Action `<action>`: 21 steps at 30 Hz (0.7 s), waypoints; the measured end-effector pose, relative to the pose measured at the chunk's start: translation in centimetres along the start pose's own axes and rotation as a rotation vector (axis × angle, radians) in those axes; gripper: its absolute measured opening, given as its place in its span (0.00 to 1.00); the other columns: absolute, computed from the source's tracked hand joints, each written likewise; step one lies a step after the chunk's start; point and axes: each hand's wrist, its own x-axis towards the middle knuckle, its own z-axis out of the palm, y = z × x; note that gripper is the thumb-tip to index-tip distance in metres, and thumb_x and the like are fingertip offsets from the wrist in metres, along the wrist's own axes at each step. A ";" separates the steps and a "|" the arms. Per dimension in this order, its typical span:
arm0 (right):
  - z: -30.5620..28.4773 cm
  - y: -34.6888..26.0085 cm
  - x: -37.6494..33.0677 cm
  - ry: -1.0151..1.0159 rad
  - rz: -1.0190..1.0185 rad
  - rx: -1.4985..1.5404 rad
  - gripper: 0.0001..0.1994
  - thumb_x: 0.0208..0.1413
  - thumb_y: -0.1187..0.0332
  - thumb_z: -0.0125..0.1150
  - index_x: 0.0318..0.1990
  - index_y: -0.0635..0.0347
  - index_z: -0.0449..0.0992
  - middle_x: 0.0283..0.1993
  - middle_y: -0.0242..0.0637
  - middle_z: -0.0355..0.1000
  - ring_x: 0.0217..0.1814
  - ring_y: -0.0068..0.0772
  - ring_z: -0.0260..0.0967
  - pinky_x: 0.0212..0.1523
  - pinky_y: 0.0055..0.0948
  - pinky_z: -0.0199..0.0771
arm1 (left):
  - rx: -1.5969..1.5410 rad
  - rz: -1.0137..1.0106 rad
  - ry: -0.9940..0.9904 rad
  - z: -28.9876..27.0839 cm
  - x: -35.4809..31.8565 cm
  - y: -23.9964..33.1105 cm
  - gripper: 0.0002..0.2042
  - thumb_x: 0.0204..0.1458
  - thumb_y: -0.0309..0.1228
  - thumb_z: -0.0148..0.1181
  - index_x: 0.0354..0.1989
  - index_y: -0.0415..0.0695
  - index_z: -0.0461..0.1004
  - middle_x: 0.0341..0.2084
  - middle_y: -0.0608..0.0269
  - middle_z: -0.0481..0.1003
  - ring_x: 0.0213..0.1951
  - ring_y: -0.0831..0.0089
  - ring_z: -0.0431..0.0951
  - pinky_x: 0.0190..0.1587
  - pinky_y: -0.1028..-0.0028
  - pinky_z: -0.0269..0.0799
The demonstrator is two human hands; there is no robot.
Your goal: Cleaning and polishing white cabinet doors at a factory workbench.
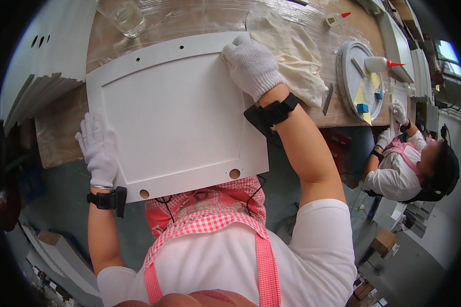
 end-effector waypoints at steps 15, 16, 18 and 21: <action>-0.3 1.0 -2.0 -0.018 0.025 -0.001 0.05 0.59 0.69 0.61 0.39 0.53 0.82 0.40 0.39 0.77 0.41 0.46 0.77 0.42 0.41 0.78 | -0.049 -0.021 -0.002 -0.3 0.2 0.7 0.29 0.64 0.43 0.53 0.74 0.49 0.62 0.74 0.46 0.56 0.76 0.48 0.52 0.77 0.50 0.33; -0.7 1.2 -3.4 -0.046 0.031 0.062 0.05 0.60 0.68 0.61 0.39 0.53 0.82 0.39 0.39 0.77 0.41 0.46 0.77 0.42 0.41 0.78 | -0.044 -0.032 -0.008 -0.5 0.1 0.6 0.30 0.64 0.43 0.53 0.74 0.49 0.62 0.74 0.46 0.57 0.76 0.48 0.52 0.77 0.50 0.33; -1.1 1.4 -3.6 -0.074 0.040 0.120 0.05 0.60 0.67 0.61 0.39 0.53 0.82 0.39 0.39 0.77 0.41 0.46 0.77 0.42 0.41 0.78 | -0.042 -0.041 -0.014 -0.6 0.2 0.7 0.30 0.64 0.44 0.53 0.74 0.49 0.62 0.74 0.47 0.57 0.76 0.48 0.52 0.77 0.50 0.33; -0.8 0.6 -1.1 -0.039 0.084 0.070 0.05 0.60 0.67 0.62 0.39 0.53 0.82 0.39 0.39 0.77 0.42 0.46 0.77 0.42 0.41 0.77 | -0.038 0.019 0.031 -0.5 0.1 0.5 0.29 0.65 0.44 0.53 0.74 0.50 0.62 0.74 0.47 0.57 0.75 0.48 0.53 0.77 0.50 0.34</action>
